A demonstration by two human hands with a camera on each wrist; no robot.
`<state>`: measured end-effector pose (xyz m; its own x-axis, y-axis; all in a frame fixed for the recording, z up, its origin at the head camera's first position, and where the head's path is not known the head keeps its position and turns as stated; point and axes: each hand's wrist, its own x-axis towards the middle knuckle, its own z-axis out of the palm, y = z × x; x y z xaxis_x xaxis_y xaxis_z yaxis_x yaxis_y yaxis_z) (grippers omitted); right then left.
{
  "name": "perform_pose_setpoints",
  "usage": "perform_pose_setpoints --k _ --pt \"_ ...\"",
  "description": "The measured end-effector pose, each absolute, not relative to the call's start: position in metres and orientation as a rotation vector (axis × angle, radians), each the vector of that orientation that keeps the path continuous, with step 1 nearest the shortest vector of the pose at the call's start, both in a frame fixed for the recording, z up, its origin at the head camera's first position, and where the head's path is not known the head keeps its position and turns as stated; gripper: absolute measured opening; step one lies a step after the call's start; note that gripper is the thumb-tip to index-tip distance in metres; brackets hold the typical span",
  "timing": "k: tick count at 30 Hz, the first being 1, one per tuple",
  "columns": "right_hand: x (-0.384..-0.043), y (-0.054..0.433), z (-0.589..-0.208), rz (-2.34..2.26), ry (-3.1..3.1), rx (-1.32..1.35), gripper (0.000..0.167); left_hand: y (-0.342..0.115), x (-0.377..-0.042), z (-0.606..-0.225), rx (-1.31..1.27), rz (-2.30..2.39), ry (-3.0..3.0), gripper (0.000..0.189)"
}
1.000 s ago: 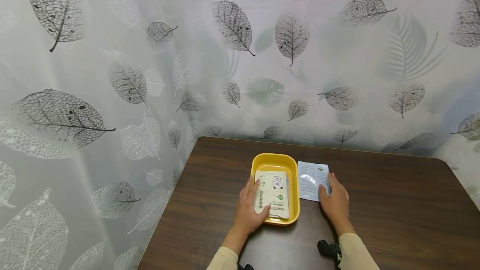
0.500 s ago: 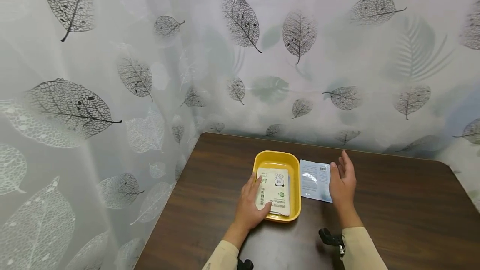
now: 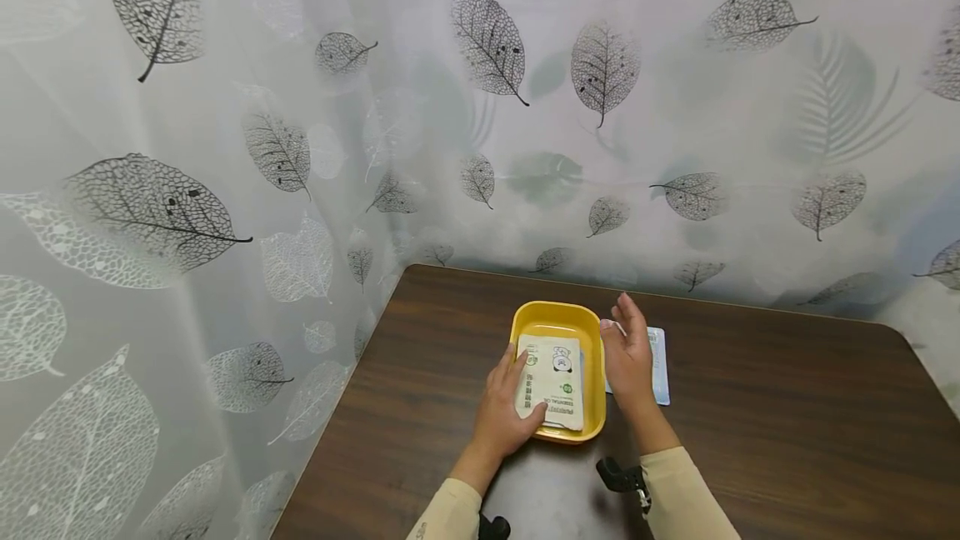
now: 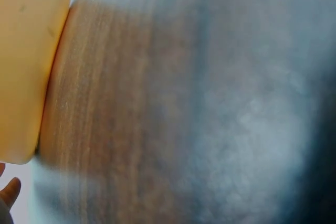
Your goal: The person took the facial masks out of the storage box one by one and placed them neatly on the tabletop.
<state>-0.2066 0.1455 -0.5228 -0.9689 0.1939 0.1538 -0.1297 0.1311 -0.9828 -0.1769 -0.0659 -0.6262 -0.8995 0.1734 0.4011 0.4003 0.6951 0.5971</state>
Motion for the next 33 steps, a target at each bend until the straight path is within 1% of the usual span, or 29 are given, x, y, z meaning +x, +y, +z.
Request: perform_pose_setpoints --k 8,13,16,20,26,33 --pt "-0.2 0.11 -0.549 2.13 -2.276 -0.174 0.072 -0.064 -0.179 -0.627 -0.465 -0.984 -2.583 0.082" --pt "-0.198 0.1 -0.563 2.189 -2.334 -0.287 0.083 -0.064 -0.179 -0.626 -0.462 -0.984 -2.572 0.081" --pt "-0.197 0.098 -0.571 2.203 -2.362 -0.341 0.087 -0.064 -0.178 -0.626 -0.462 -0.975 -2.567 0.081" --pt "-0.197 0.098 -0.58 2.225 -2.295 -0.353 0.082 -0.063 -0.177 -0.625 -0.459 -0.972 -2.581 0.08" --pt "-0.196 0.098 -0.583 2.246 -2.125 -0.288 0.075 -0.061 -0.178 -0.626 -0.455 -0.986 -2.561 0.08" --pt "-0.194 0.099 -0.579 2.38 -1.802 -0.2 0.055 -0.062 -0.179 -0.627 -0.462 -0.988 -2.545 0.082"
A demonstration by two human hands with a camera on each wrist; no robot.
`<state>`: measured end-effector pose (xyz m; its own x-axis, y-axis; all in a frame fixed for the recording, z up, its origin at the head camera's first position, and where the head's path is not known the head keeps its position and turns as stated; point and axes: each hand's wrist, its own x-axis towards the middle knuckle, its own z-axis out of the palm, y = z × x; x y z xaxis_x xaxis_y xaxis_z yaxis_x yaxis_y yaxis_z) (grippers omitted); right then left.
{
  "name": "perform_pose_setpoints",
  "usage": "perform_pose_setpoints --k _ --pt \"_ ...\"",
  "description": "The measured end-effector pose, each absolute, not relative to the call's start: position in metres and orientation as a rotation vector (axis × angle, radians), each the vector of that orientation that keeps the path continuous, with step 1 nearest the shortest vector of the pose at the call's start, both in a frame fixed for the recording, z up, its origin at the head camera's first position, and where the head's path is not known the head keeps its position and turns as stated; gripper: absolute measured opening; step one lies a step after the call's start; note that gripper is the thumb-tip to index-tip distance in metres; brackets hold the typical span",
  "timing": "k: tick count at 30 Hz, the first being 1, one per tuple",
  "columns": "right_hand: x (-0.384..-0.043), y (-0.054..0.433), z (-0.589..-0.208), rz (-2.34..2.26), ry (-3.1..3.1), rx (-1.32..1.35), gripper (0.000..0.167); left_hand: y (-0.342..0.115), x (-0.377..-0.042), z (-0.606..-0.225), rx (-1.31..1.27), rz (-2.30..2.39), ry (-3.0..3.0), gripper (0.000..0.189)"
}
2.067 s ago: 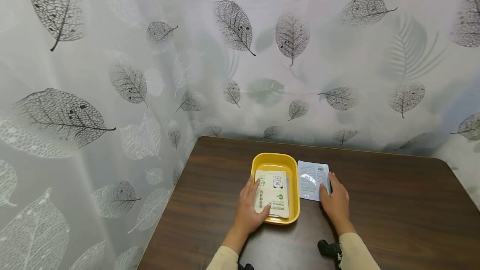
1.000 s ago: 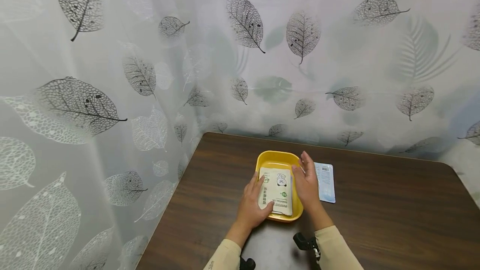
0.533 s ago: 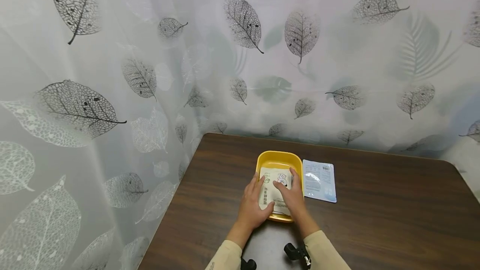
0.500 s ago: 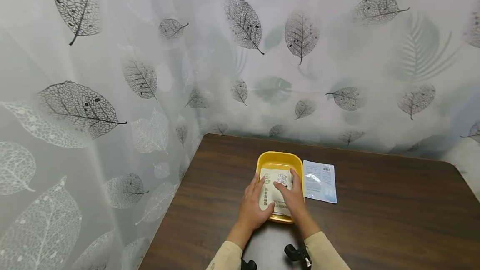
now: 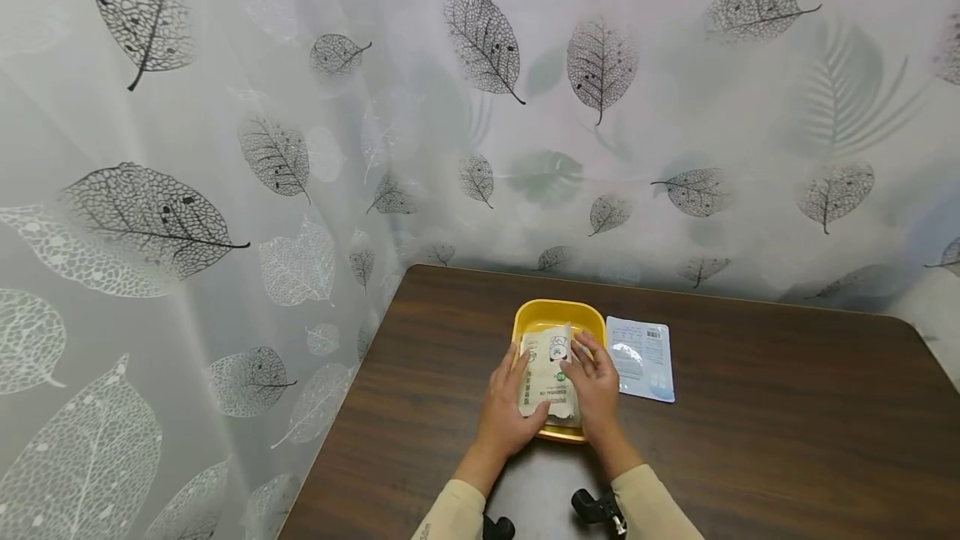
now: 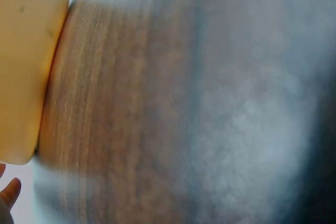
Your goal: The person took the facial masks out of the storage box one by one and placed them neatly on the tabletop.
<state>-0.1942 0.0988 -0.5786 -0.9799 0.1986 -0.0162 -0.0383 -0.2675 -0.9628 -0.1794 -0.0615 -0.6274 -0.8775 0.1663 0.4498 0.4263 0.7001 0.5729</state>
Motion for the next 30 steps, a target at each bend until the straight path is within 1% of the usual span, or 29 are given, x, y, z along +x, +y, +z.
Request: perform_pose_setpoints --k 4,11,16,21,30 --pt "-0.1952 0.1006 -0.5764 2.412 -1.863 -0.127 0.053 -0.0607 -0.1801 -0.627 -0.461 -1.013 -2.543 0.081" --pt "-0.1939 0.0988 -0.5796 2.321 -1.994 -0.146 0.053 -0.0606 -0.177 -0.6247 -0.45 -1.031 -2.537 0.079" --pt "-0.1935 0.0976 -0.5826 2.312 -2.1 -0.105 0.055 -0.0594 -0.1762 -0.626 -0.458 -1.009 -2.517 0.078" --pt "-0.1926 0.0961 -0.5847 2.256 -2.201 -0.133 0.052 -0.0592 -0.175 -0.6289 -0.466 -1.007 -2.517 0.079" --pt "-0.1944 0.0924 -0.5827 2.16 -2.299 -0.218 0.06 -0.0595 -0.1759 -0.6272 -0.449 -1.016 -2.514 0.079"
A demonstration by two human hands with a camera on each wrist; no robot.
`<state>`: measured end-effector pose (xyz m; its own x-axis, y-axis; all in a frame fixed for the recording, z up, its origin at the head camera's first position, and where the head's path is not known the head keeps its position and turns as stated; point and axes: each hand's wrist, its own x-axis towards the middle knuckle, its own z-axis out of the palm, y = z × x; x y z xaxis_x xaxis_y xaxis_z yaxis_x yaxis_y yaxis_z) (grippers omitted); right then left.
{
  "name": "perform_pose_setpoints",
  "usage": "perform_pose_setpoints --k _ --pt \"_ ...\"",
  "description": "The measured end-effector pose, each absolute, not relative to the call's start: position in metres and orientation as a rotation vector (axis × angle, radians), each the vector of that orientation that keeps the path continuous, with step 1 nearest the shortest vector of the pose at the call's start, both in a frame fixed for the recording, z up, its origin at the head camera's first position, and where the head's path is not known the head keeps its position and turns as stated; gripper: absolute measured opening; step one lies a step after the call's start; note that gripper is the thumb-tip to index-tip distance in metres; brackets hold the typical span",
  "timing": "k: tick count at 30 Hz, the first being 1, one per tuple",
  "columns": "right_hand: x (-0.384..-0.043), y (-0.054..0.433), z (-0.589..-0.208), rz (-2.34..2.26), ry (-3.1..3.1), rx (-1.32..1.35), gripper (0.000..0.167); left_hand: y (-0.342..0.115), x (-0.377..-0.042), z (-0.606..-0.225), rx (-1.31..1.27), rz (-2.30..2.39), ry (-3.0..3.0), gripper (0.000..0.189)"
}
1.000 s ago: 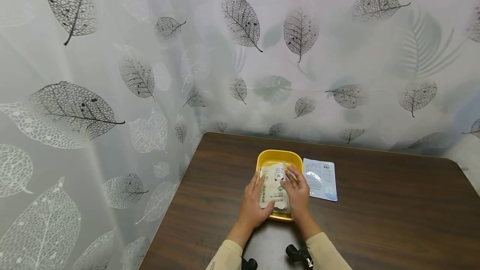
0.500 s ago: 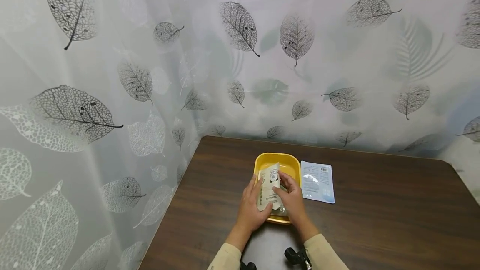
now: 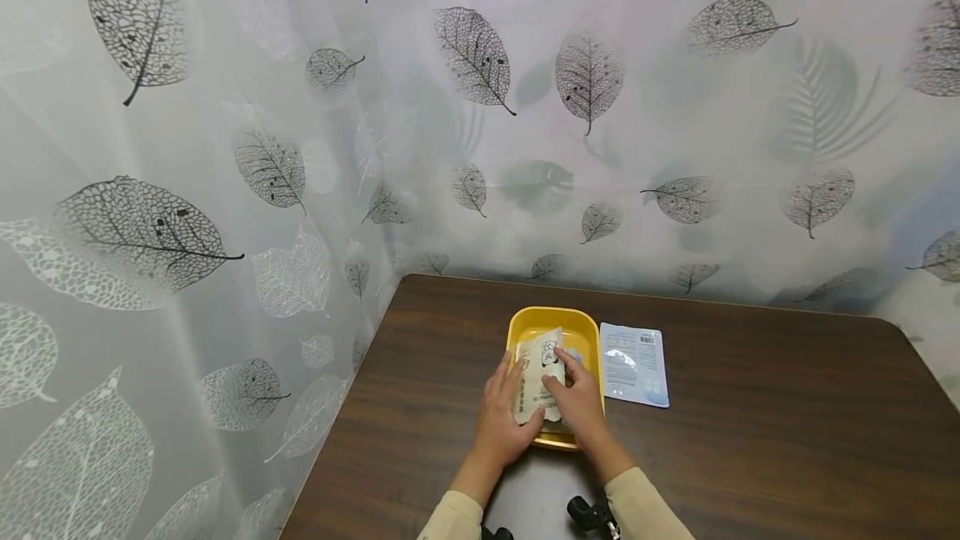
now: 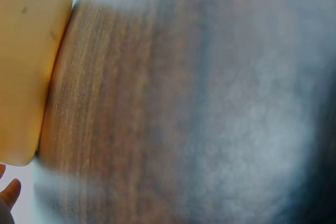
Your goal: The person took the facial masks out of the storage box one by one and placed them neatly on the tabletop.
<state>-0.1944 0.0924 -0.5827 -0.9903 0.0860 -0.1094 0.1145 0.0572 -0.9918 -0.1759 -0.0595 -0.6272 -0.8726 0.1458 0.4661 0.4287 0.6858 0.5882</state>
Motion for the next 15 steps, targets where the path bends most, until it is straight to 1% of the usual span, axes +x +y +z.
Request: perform_pose_setpoints --k 8,15 --pt "-0.1955 0.0891 -0.5842 -2.089 2.37 0.147 0.065 -0.0621 -0.1773 -0.6275 -0.444 -1.007 -2.47 0.079" --pt "-0.1911 0.092 -0.5851 -1.979 2.565 0.216 0.07 -0.0608 -0.1767 -0.6276 -0.454 -1.03 -2.502 0.081"
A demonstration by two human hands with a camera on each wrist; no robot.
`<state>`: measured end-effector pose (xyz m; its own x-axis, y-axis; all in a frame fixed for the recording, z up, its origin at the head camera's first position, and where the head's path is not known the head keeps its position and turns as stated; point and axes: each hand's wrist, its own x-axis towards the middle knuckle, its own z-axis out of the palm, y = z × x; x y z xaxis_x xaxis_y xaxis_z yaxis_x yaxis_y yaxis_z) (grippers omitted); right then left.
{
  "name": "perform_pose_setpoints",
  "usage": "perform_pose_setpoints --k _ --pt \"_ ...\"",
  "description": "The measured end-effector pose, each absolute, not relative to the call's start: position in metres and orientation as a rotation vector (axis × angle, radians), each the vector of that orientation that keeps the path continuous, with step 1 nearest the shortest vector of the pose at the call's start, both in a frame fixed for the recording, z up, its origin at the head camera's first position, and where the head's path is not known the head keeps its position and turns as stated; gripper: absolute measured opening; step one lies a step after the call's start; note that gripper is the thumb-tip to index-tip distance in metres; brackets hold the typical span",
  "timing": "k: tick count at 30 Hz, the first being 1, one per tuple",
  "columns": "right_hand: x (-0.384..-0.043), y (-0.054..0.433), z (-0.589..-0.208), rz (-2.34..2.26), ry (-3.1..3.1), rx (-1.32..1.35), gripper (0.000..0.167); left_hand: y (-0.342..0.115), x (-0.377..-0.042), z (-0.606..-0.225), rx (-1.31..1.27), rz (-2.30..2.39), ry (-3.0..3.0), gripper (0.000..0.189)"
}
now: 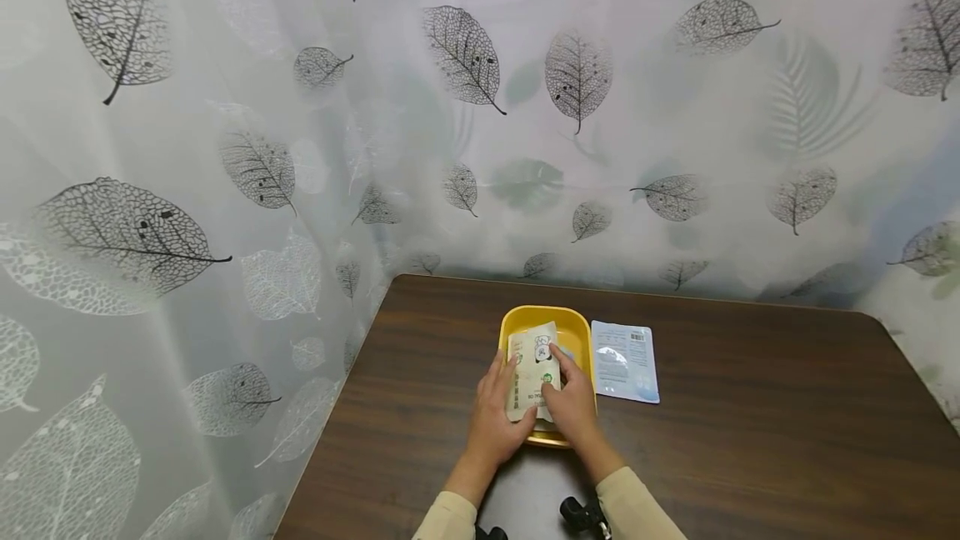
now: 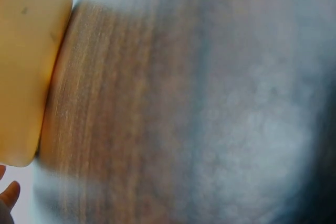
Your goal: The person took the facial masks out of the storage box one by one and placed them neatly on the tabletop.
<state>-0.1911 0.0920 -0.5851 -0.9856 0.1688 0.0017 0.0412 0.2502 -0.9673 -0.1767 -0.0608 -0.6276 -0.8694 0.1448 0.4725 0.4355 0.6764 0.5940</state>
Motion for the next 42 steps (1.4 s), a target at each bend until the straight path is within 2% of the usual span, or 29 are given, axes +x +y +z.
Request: perform_pose_setpoints --k 15,26,42 --pt "-0.189 0.097 -0.581 1.681 -2.191 -0.183 0.067 -0.059 -0.18 -0.629 -0.46 -0.987 -2.531 0.083" --pt "-0.193 0.126 -0.532 1.744 -2.056 -0.136 0.065 -0.061 -0.178 -0.628 -0.442 -1.022 -2.555 0.083" --pt "-0.207 0.175 -0.49 1.564 -1.872 0.016 0.066 -0.06 -0.175 -0.626 -0.431 -1.008 -2.567 0.081"
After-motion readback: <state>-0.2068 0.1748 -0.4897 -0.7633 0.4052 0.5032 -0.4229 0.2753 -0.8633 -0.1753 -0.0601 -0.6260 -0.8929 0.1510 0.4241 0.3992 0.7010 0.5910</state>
